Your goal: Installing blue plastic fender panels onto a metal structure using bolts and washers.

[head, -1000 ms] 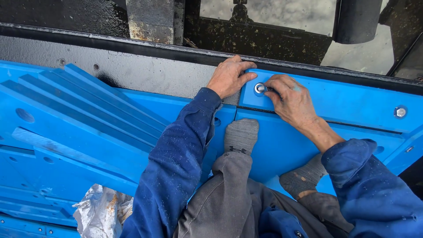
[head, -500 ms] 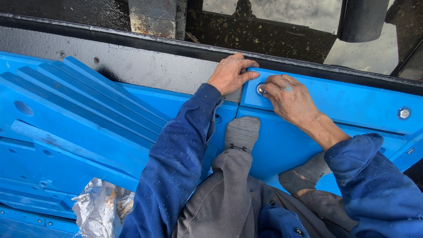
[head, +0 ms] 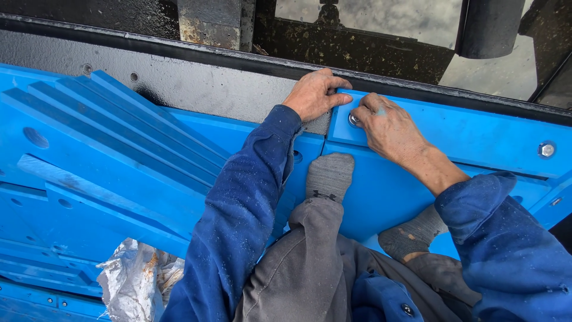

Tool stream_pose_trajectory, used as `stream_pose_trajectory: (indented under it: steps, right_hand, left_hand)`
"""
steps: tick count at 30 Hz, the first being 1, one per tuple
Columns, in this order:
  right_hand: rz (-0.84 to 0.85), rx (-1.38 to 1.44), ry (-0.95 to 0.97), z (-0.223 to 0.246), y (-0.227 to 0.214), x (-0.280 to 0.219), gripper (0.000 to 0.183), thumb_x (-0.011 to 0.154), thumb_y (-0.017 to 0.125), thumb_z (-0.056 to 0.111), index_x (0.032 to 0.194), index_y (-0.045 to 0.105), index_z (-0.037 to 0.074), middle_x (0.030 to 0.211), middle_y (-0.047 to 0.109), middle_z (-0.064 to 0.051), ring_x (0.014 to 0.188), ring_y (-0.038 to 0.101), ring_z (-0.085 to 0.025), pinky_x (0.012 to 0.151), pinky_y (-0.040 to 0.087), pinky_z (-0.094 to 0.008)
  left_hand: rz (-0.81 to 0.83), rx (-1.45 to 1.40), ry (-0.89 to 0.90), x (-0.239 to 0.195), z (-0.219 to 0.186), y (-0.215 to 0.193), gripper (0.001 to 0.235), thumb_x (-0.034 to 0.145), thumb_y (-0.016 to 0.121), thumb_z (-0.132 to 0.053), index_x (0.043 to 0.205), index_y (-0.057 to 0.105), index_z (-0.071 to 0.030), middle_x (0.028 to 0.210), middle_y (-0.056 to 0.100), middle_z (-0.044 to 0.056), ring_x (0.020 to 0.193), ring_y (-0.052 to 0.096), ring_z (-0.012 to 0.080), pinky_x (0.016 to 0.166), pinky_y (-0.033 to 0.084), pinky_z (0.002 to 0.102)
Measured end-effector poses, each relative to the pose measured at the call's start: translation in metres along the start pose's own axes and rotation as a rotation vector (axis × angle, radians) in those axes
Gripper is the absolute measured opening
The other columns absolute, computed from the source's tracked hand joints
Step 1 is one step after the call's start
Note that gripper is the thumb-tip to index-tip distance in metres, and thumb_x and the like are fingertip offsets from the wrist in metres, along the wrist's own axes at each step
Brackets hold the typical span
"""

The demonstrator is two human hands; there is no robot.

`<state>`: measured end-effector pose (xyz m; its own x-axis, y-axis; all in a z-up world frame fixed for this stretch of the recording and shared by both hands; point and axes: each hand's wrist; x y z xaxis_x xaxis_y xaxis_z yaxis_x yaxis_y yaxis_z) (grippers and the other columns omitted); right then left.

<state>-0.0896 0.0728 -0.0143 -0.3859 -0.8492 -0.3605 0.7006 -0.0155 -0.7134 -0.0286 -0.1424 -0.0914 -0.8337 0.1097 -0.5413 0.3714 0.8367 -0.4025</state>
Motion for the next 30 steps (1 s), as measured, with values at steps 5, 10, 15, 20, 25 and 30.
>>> stream_pose_trajectory:
  steps: [5, 10, 15, 20, 25, 30]
  right_hand:
    - [-0.061, -0.026, 0.087, 0.007, 0.010, -0.003, 0.018, 0.094, 0.072, 0.021, 0.102, 0.072, 0.004, 0.103, 0.062, -0.013, 0.100, 0.067, -0.031, 0.085, 0.056, -0.045]
    - [-0.138, -0.063, 0.218, 0.010, 0.017, -0.006, 0.028, 0.095, 0.075, 0.034, 0.097, 0.071, 0.006, 0.100, 0.062, -0.013, 0.095, 0.066, -0.031, 0.080, 0.055, -0.046]
    - [-0.143, -0.126, 0.162, 0.006, 0.014, -0.014, 0.025, 0.097, 0.073, 0.035, 0.101, 0.072, 0.010, 0.101, 0.064, -0.010, 0.097, 0.066, -0.030, 0.081, 0.051, -0.047]
    - [-0.112, -0.118, 0.130, 0.005, 0.007, -0.012, 0.020, 0.098, 0.071, 0.030, 0.110, 0.072, 0.014, 0.103, 0.065, -0.007, 0.099, 0.067, -0.029, 0.083, 0.049, -0.048]
    - [-0.018, -0.042, 0.121, -0.006, 0.002, -0.010, 0.021, 0.096, 0.070, 0.029, 0.114, 0.075, 0.021, 0.104, 0.066, -0.005, 0.095, 0.069, -0.027, 0.084, 0.050, -0.047]
    - [-0.005, -0.103, 0.142, -0.007, 0.012, -0.008, 0.023, 0.097, 0.071, 0.036, 0.111, 0.073, 0.018, 0.103, 0.066, -0.006, 0.091, 0.070, -0.027, 0.085, 0.052, -0.046]
  left_hand:
    - [0.043, -0.003, -0.061, 0.000, -0.003, 0.000, 0.039, 0.088, 0.077, -0.045, 0.118, 0.078, -0.021, 0.093, 0.064, 0.007, 0.087, 0.066, 0.0238, 0.078, 0.055, 0.040]
    - [-0.059, 0.003, -0.007, 0.000, 0.000, 0.005, 0.035, 0.086, 0.079, -0.045, 0.112, 0.081, -0.021, 0.098, 0.067, 0.006, 0.092, 0.067, 0.0239, 0.079, 0.056, 0.041]
    - [0.006, -0.008, -0.075, 0.004, -0.002, 0.002, 0.037, 0.088, 0.077, -0.046, 0.116, 0.079, -0.022, 0.097, 0.067, 0.006, 0.090, 0.069, 0.0234, 0.079, 0.057, 0.041]
    - [-0.001, -0.011, -0.050, 0.004, -0.001, 0.002, 0.037, 0.087, 0.077, -0.046, 0.114, 0.079, -0.021, 0.097, 0.068, 0.006, 0.089, 0.069, 0.0227, 0.079, 0.058, 0.040]
    - [0.021, 0.014, -0.071, 0.003, -0.005, -0.001, 0.037, 0.088, 0.076, -0.046, 0.116, 0.079, -0.022, 0.095, 0.068, 0.006, 0.089, 0.069, 0.0227, 0.079, 0.057, 0.041]
    - [0.014, 0.014, -0.064, 0.004, -0.002, 0.003, 0.037, 0.088, 0.076, -0.047, 0.115, 0.079, -0.021, 0.095, 0.068, 0.006, 0.089, 0.068, 0.0224, 0.079, 0.057, 0.040]
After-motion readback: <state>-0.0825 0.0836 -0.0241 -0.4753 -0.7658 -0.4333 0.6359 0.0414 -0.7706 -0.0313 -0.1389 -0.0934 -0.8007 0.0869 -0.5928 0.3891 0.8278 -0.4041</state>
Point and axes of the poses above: each hand's wrist, its own x-axis towards the middle knuckle, its own y-axis out of the palm, z = x × y
